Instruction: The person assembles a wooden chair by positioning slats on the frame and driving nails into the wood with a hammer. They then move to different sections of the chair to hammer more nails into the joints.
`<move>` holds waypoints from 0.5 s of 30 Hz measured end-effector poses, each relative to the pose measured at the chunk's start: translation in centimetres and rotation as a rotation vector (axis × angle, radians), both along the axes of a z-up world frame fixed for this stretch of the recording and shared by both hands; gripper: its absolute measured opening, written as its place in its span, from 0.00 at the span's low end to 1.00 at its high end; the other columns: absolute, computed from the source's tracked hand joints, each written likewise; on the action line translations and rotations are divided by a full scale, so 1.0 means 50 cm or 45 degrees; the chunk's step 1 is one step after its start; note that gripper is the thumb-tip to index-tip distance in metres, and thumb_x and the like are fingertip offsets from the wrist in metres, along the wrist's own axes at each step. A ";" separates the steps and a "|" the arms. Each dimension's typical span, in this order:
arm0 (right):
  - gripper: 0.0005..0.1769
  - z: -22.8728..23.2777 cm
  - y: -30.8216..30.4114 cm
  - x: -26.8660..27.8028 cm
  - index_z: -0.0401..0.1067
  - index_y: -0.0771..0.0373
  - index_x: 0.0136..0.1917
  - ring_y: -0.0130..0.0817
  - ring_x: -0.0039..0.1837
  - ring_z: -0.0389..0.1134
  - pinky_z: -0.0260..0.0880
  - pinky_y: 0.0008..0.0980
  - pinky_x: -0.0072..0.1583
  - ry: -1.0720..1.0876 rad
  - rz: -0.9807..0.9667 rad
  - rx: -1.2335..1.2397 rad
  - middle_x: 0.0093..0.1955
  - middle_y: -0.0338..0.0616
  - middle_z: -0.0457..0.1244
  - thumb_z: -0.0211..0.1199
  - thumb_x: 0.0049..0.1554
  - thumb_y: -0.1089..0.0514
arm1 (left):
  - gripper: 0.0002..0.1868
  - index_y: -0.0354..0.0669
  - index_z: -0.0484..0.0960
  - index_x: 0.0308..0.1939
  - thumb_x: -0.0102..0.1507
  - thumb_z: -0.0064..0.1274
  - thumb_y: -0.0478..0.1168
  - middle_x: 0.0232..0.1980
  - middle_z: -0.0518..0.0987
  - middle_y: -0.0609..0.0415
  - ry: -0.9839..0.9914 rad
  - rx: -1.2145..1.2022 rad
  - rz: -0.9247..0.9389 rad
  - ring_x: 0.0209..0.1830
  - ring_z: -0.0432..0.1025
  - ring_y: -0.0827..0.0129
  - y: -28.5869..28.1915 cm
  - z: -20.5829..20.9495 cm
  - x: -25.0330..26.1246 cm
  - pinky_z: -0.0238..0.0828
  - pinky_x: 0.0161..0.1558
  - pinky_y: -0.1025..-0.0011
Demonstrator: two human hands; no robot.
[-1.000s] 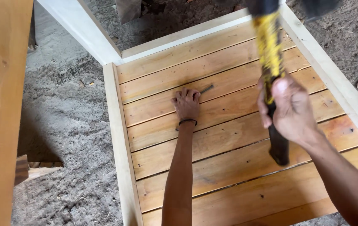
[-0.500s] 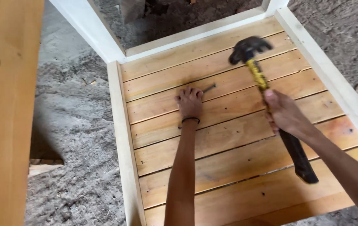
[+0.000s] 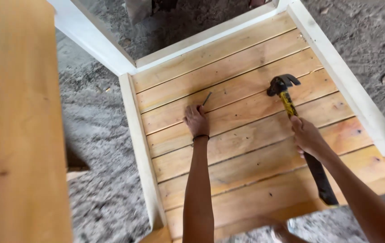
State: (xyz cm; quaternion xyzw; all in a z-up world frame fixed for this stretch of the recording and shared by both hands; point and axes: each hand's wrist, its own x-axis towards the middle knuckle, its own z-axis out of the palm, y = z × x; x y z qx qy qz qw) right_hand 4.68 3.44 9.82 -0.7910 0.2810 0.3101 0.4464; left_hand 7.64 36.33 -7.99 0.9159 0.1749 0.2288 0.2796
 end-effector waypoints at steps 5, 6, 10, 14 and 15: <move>0.26 0.039 0.024 0.048 0.65 0.62 0.53 0.46 0.25 0.60 0.65 0.47 0.29 0.007 0.070 -0.003 0.28 0.52 0.58 0.42 0.67 0.38 | 0.10 0.48 0.79 0.51 0.69 0.46 0.44 0.52 0.74 0.50 0.350 0.112 0.018 0.56 0.68 0.51 -0.044 0.141 -0.091 0.62 0.51 0.49; 0.25 0.051 0.021 0.070 0.65 0.62 0.53 0.48 0.25 0.62 0.66 0.48 0.29 0.015 0.091 -0.035 0.28 0.54 0.60 0.42 0.66 0.38 | 0.09 0.50 0.80 0.48 0.69 0.46 0.45 0.53 0.73 0.50 0.465 0.156 -0.010 0.56 0.68 0.51 -0.065 0.181 -0.090 0.62 0.51 0.48; 0.31 0.090 0.025 0.124 0.67 0.67 0.53 0.47 0.24 0.65 0.67 0.48 0.28 0.099 0.200 -0.080 0.28 0.54 0.63 0.43 0.66 0.35 | 0.08 0.50 0.80 0.46 0.70 0.46 0.45 0.51 0.73 0.51 0.585 0.004 -0.101 0.53 0.70 0.54 -0.157 0.345 -0.077 0.63 0.51 0.48; 0.34 0.121 0.012 0.162 0.68 0.70 0.53 0.48 0.26 0.66 0.68 0.47 0.29 0.206 0.218 -0.069 0.32 0.57 0.65 0.43 0.67 0.34 | 0.07 0.50 0.80 0.44 0.69 0.48 0.44 0.48 0.73 0.50 0.517 -0.049 -0.155 0.50 0.71 0.53 -0.242 0.464 -0.010 0.65 0.46 0.48; 0.34 0.121 0.018 0.168 0.66 0.70 0.54 0.49 0.28 0.67 0.67 0.48 0.29 0.217 0.217 -0.069 0.34 0.58 0.66 0.43 0.67 0.34 | 0.07 0.49 0.79 0.43 0.68 0.48 0.44 0.48 0.74 0.50 0.487 -0.032 -0.161 0.50 0.72 0.52 -0.239 0.487 0.006 0.66 0.45 0.48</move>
